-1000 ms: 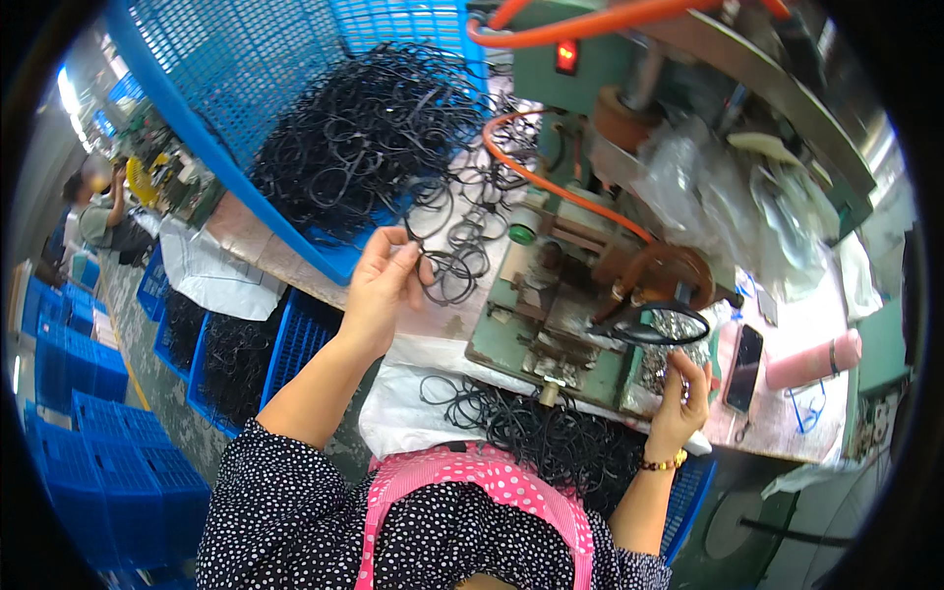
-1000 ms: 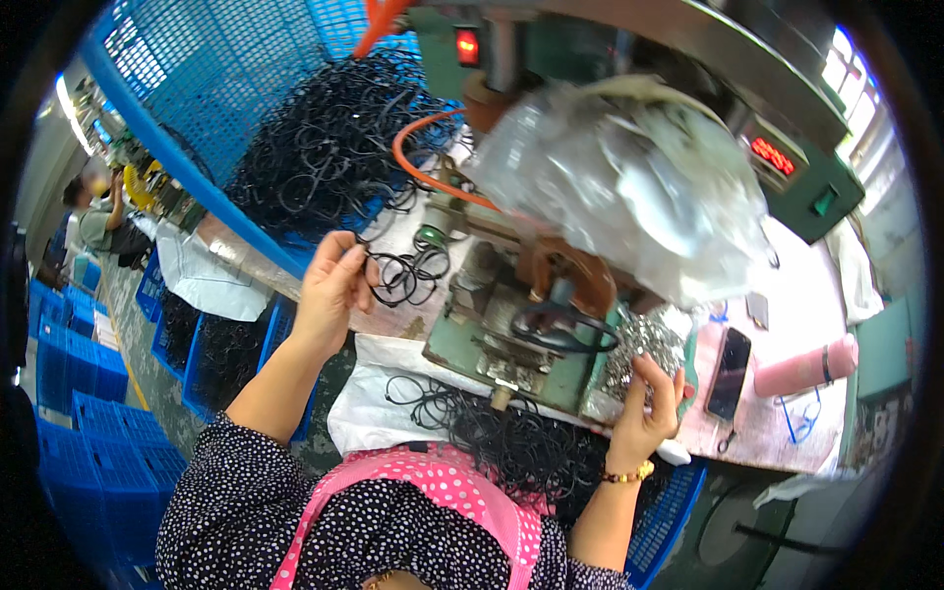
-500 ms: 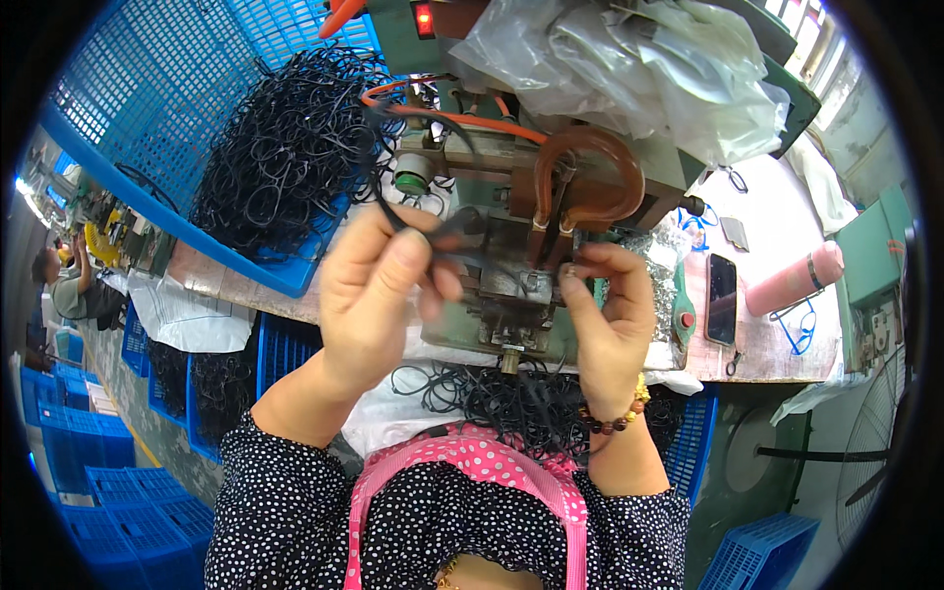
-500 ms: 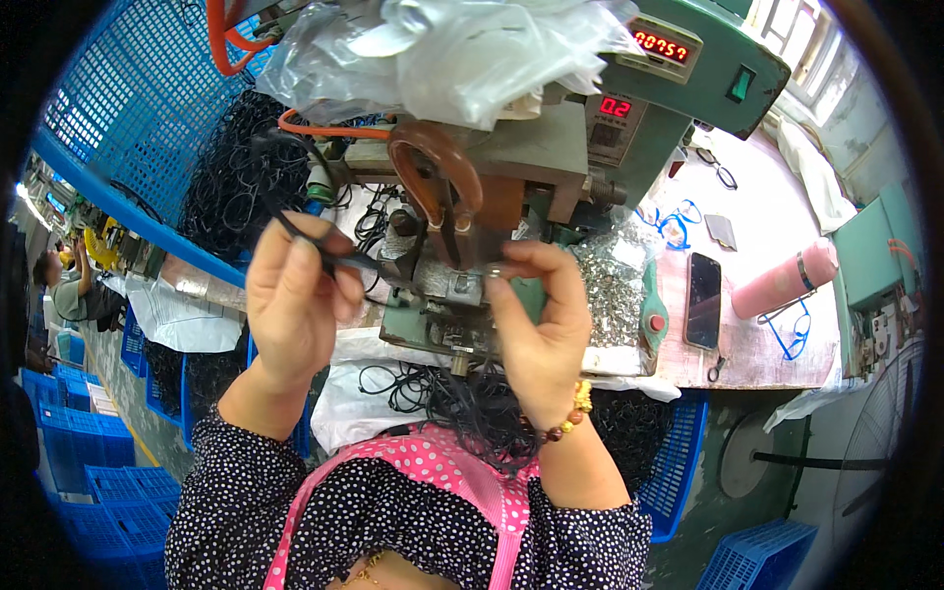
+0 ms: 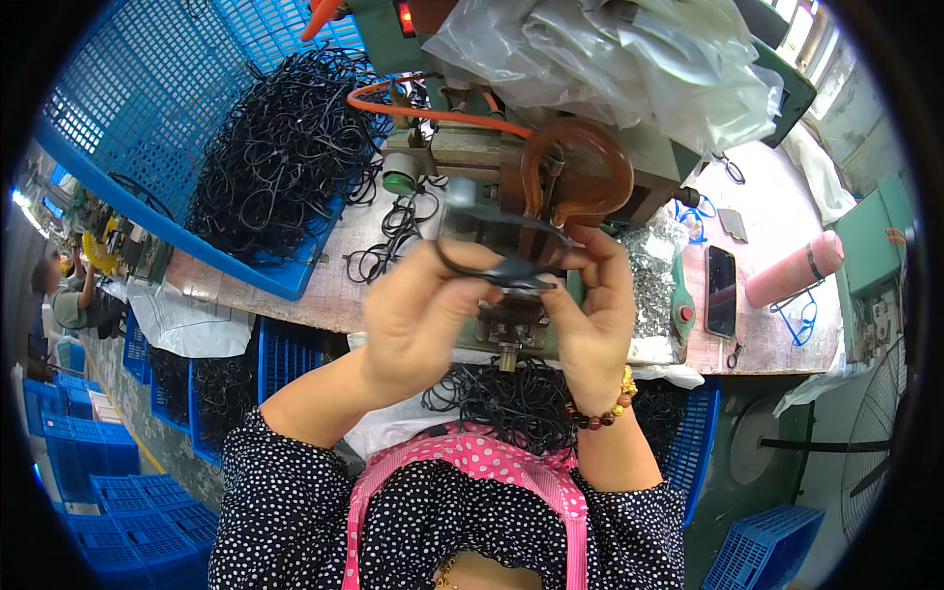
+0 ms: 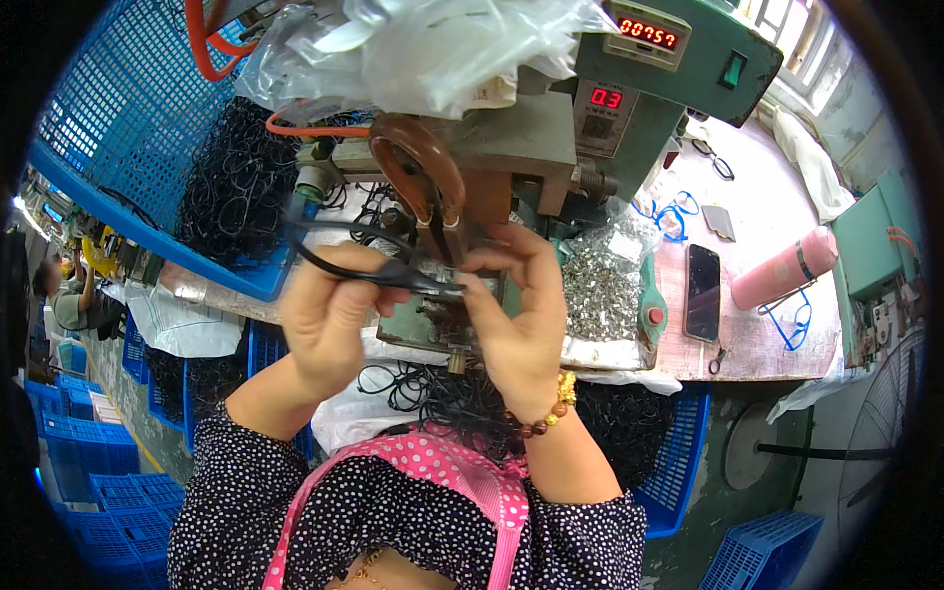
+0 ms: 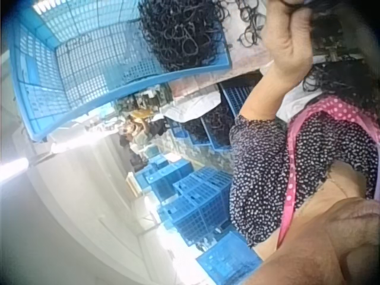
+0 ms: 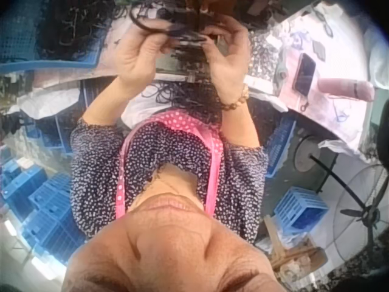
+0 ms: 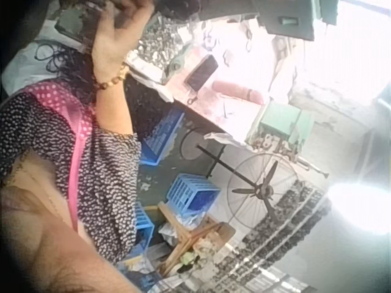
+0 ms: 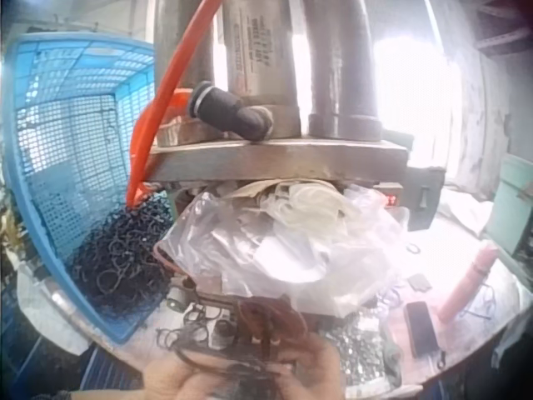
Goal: The person repeatedly picks black cables from a blue basket, places them into a green machine, and removes the processed cables. The cycle continues throughout the clip with the same repetitive handling of cables.
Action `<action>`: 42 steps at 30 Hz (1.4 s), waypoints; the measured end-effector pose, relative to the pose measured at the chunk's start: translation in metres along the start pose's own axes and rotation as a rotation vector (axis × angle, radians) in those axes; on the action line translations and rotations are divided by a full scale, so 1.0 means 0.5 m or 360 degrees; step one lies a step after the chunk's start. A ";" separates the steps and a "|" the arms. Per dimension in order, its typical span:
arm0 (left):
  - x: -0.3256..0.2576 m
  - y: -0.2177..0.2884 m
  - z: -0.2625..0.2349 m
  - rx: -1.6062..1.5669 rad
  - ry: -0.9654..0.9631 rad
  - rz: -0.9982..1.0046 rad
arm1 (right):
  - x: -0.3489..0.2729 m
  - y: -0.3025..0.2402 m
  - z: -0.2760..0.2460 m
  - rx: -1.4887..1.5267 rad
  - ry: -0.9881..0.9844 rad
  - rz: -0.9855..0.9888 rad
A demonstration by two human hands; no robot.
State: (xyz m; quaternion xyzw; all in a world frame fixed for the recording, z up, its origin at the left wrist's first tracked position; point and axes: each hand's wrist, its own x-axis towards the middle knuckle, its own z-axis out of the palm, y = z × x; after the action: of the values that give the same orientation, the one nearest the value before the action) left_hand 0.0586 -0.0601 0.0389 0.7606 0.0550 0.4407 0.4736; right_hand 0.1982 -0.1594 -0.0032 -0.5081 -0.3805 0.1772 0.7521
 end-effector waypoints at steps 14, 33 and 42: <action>0.006 -0.054 0.035 0.0327 -0.0167 0.0277 | -0.048 0.071 -0.242 -0.0482 0.0943 0.0061; 0.053 -0.147 -0.243 0.1624 0.0472 0.0547 | -0.046 0.123 -0.196 -0.1544 0.0406 -0.0372; 0.051 -0.256 -0.467 0.2671 0.0301 -0.0645 | -0.059 0.142 -0.199 -0.1121 0.0569 -0.0298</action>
State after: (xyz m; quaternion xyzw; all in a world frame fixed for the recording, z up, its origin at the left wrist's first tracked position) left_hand -0.0521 0.1792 -0.0056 0.7942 0.5355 0.2230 -0.1811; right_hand 0.2625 -0.2111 -0.0980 -0.7207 -0.3257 -0.1243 0.5992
